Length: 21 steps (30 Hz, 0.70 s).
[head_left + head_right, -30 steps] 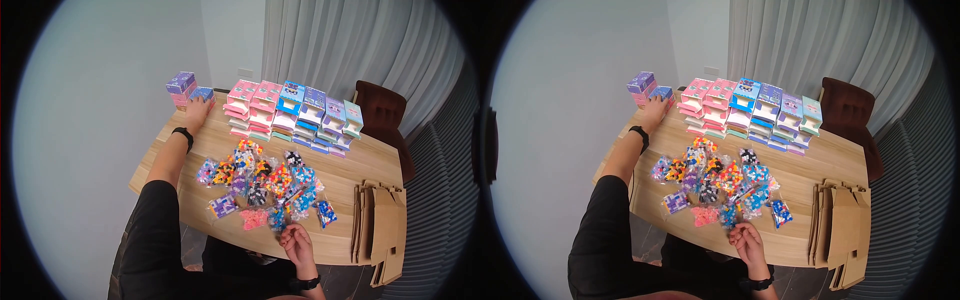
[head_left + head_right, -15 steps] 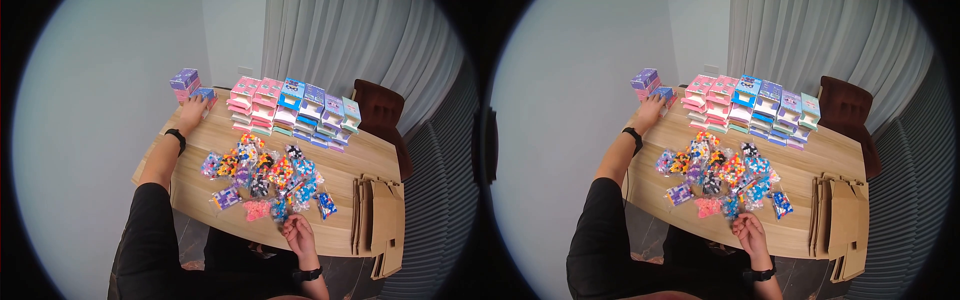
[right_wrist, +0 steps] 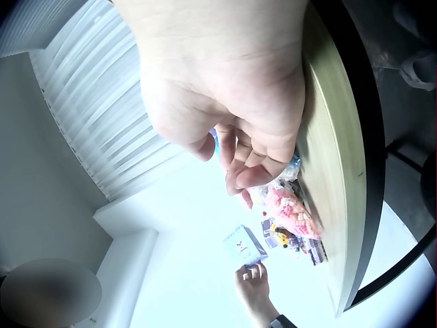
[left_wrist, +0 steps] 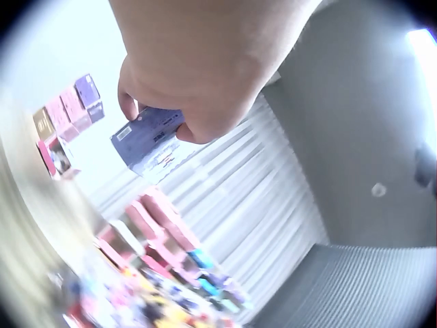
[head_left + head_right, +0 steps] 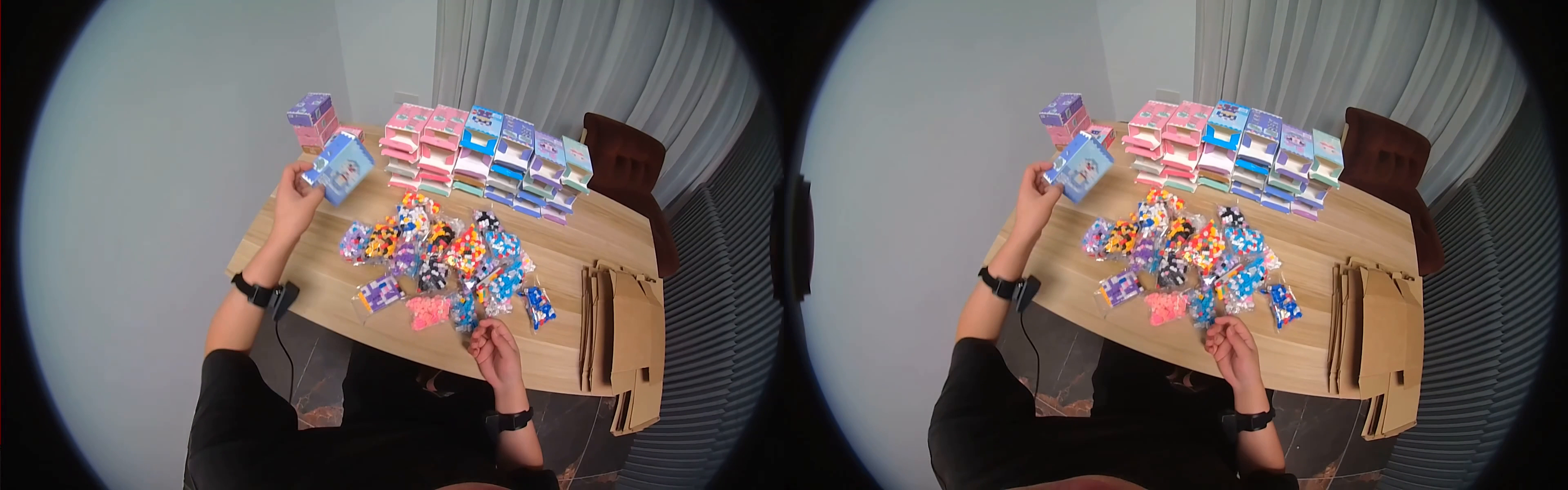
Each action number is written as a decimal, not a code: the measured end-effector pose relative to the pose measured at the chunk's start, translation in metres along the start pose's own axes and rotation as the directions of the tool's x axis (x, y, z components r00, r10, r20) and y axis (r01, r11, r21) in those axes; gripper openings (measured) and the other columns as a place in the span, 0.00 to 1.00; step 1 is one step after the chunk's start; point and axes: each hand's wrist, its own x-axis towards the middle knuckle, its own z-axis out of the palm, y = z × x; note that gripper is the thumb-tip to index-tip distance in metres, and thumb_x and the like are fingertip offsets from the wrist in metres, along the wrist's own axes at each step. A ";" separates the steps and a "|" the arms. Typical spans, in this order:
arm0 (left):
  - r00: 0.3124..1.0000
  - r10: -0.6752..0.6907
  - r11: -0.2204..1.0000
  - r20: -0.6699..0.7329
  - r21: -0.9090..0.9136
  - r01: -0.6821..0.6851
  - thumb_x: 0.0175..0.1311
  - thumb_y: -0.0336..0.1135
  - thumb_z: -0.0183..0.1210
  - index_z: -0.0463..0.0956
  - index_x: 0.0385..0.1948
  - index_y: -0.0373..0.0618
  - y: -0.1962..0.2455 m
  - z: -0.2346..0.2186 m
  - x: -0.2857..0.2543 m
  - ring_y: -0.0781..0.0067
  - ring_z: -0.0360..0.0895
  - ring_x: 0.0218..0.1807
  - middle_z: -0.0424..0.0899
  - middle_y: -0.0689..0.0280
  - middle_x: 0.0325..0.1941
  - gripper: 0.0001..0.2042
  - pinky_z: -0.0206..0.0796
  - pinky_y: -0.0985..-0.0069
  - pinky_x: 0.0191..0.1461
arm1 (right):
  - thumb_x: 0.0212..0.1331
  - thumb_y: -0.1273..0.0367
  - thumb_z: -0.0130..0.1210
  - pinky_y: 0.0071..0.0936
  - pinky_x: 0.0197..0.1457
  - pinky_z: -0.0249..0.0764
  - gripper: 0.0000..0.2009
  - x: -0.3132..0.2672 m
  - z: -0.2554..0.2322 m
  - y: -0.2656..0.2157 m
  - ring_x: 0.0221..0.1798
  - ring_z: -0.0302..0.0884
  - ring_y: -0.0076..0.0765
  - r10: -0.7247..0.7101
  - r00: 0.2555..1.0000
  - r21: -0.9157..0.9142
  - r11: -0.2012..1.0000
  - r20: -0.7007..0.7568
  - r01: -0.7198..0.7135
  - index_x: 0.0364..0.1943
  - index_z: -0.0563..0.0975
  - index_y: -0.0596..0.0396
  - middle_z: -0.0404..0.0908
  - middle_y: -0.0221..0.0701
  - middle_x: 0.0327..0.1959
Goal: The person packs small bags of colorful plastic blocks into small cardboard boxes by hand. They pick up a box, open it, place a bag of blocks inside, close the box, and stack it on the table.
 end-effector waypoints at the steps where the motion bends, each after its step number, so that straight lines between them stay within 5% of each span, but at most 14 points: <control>1: 0.997 -0.064 0.988 0.046 -0.140 0.070 0.58 0.20 0.55 0.69 0.51 0.41 0.009 0.000 -0.023 0.82 0.75 0.41 0.78 0.67 0.41 0.18 0.68 0.80 0.45 | 0.72 0.66 0.45 0.27 0.45 0.73 0.12 0.000 -0.001 0.000 0.41 0.77 0.31 0.001 1.000 -0.002 1.000 0.005 -0.001 0.52 0.72 0.57 0.80 0.34 0.42; 4: 0.944 -0.213 0.805 0.250 -0.503 0.315 0.58 0.16 0.53 0.64 0.55 0.40 0.042 0.015 -0.092 0.76 0.75 0.49 0.78 0.65 0.46 0.21 0.67 0.78 0.55 | 0.72 0.66 0.45 0.27 0.46 0.73 0.12 -0.001 0.002 -0.001 0.41 0.77 0.31 0.010 1.000 -0.014 1.000 0.000 -0.010 0.52 0.72 0.57 0.80 0.34 0.42; 9: 0.861 -0.191 0.500 0.471 -0.708 0.499 0.56 0.12 0.50 0.60 0.59 0.40 0.067 0.058 -0.174 0.70 0.72 0.62 0.73 0.60 0.59 0.27 0.63 0.72 0.65 | 0.72 0.65 0.47 0.28 0.49 0.74 0.15 -0.001 -0.002 0.001 0.48 0.79 0.34 0.015 0.994 -0.078 0.997 0.104 -0.007 0.57 0.70 0.57 0.79 0.37 0.48; 16: 0.771 -0.158 0.431 0.617 -0.659 0.616 0.56 0.11 0.50 0.56 0.64 0.40 0.077 0.102 -0.226 0.71 0.69 0.64 0.70 0.61 0.61 0.31 0.62 0.72 0.66 | 0.67 0.71 0.53 0.27 0.51 0.74 0.25 -0.005 0.020 -0.001 0.54 0.77 0.35 -0.029 0.981 -0.330 0.939 0.194 0.093 0.66 0.60 0.57 0.73 0.38 0.58; 21: 0.704 -0.086 0.680 0.705 -0.475 0.559 0.57 0.16 0.57 0.60 0.59 0.41 0.072 0.114 -0.250 0.74 0.71 0.59 0.73 0.63 0.56 0.27 0.64 0.73 0.62 | 0.61 0.77 0.57 0.25 0.51 0.75 0.27 -0.012 0.009 0.007 0.53 0.76 0.26 0.094 0.982 -0.531 0.848 0.161 0.006 0.65 0.63 0.58 0.76 0.32 0.55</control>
